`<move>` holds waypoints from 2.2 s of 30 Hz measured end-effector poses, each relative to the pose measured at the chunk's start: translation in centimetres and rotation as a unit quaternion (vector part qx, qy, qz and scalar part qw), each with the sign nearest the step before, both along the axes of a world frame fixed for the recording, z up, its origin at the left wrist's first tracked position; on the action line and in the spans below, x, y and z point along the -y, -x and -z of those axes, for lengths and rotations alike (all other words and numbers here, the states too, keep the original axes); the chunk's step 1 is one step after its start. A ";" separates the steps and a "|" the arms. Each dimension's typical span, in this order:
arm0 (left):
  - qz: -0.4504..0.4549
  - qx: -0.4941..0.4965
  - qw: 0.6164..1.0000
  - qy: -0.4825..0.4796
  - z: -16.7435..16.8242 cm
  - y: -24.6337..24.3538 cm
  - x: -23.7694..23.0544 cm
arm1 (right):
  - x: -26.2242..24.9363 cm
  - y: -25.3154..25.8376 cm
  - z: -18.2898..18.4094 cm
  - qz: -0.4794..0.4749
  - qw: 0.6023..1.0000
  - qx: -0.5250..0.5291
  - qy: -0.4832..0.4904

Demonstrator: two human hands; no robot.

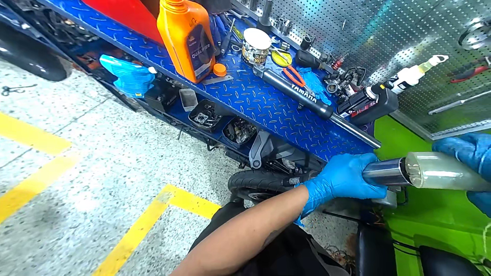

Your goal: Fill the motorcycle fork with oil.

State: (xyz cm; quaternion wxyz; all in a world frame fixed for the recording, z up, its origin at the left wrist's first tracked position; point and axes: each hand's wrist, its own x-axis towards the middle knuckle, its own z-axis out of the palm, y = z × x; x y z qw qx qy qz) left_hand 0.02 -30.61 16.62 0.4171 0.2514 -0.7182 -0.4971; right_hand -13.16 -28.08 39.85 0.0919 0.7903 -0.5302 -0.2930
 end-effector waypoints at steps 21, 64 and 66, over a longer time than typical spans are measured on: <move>-0.040 -0.038 0.998 -0.014 0.7 0.1 -0.2 | -0.2 -1.5 -0.7 -0.161 0.985 -0.019 0.063; -0.051 -0.034 0.998 0.021 0.7 0.3 0.5 | -0.4 -2.5 -0.7 -0.185 0.974 -0.082 0.099; -0.057 -0.033 0.998 0.018 0.7 0.1 0.6 | -0.2 -2.0 -0.5 -0.190 0.974 -0.062 0.111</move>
